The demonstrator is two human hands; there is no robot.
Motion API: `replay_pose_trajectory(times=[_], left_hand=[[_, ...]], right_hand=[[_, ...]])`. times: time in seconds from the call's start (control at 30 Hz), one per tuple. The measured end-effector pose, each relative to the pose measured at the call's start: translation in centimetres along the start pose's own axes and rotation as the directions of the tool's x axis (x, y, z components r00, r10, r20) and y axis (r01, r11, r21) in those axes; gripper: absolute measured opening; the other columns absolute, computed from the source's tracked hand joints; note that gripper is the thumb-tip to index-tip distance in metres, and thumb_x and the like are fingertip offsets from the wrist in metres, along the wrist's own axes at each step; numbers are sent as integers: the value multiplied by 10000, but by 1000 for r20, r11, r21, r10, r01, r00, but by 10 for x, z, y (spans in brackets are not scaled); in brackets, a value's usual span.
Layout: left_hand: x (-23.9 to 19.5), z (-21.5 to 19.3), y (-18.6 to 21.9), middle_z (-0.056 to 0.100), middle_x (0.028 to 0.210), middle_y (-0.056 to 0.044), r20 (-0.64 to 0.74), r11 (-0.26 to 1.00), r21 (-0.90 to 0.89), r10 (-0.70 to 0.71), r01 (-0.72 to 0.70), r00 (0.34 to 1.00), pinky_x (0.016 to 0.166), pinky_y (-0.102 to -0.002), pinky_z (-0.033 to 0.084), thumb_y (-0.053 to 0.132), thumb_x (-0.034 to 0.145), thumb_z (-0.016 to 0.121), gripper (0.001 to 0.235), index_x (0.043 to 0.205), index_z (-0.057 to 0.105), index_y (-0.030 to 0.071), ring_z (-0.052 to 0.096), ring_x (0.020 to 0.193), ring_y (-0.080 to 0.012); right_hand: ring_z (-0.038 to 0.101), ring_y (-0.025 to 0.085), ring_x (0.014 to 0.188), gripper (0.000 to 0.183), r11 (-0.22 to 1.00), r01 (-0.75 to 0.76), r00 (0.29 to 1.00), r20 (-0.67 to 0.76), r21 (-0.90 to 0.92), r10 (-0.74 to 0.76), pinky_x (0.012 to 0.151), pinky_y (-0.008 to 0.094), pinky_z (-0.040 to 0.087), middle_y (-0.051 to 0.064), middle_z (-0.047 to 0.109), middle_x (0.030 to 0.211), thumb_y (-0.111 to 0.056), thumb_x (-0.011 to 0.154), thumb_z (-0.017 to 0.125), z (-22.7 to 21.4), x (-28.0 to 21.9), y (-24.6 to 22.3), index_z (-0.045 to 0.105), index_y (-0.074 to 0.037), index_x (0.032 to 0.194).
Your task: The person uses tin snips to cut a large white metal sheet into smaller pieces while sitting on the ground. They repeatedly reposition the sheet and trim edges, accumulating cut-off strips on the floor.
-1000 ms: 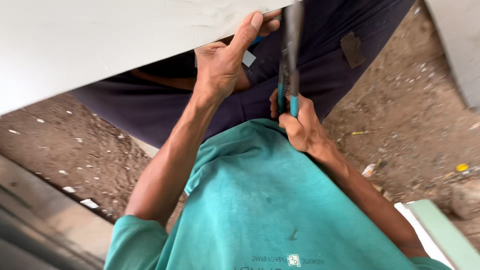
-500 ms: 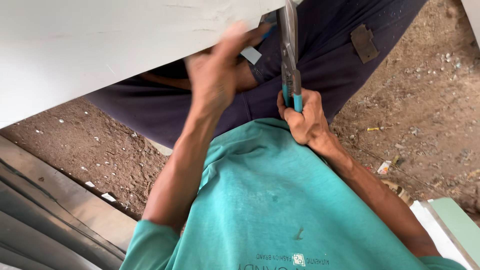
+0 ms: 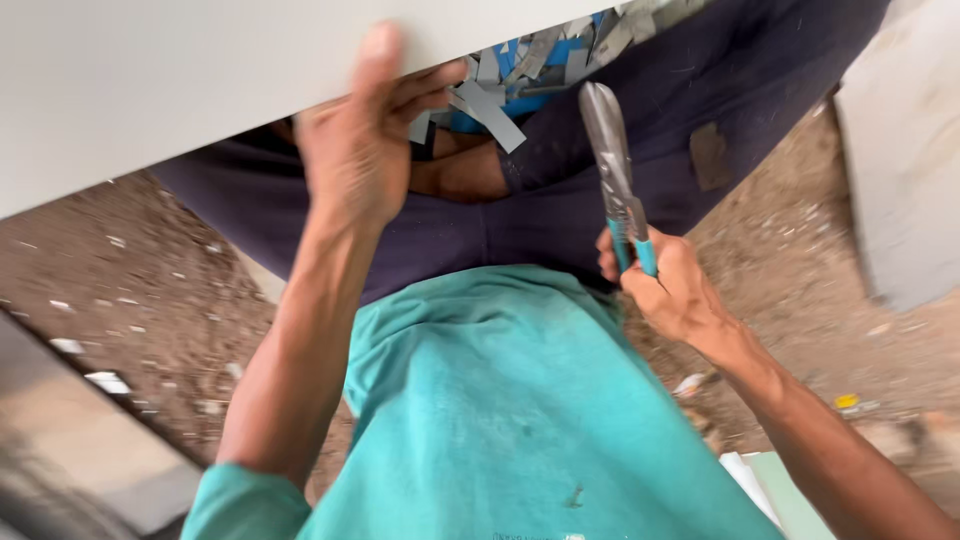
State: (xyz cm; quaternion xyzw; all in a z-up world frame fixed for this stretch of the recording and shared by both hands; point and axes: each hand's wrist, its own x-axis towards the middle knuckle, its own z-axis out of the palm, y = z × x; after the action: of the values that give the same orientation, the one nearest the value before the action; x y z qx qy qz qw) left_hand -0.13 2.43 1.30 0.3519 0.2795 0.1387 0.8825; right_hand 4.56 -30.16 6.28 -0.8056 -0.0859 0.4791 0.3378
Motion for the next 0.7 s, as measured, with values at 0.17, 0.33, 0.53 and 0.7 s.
replay_pose_trajectory(times=[0.17,0.33,0.53,0.7], left_hand=[[4,-10,-22,789,1034,-131,171,989,61,124,-136,978,826,-312,619,270,1101,681,303,1206,735,-9,787,968,-231],[3,-10,-22,795,988,-127,225,964,150,184,-220,957,768,-276,609,272,1137,653,309,1152,764,-16,743,852,-147],[0,-8,-17,800,1035,-108,114,979,160,109,-127,987,829,-298,644,245,1079,671,290,1231,719,4,789,909,-172],[3,-20,-19,794,1012,-125,164,988,81,119,-134,979,891,-309,655,188,1112,699,229,1224,749,-6,783,925,-197]], right_hand=[[643,234,882,524,993,17,978,209,-117,7,781,365,557,150,684,990,-146,680,501,-24,26,-40,603,28,1164],[660,232,875,489,946,75,965,263,-316,11,749,359,554,147,678,949,-98,674,490,-31,56,-78,585,24,1139],[665,247,756,290,859,105,959,279,-501,46,683,355,557,156,682,867,-16,765,496,-51,71,-90,621,28,1023],[653,286,607,173,747,14,967,199,-665,158,598,376,517,164,672,699,-37,870,565,-60,79,-90,692,32,964]])
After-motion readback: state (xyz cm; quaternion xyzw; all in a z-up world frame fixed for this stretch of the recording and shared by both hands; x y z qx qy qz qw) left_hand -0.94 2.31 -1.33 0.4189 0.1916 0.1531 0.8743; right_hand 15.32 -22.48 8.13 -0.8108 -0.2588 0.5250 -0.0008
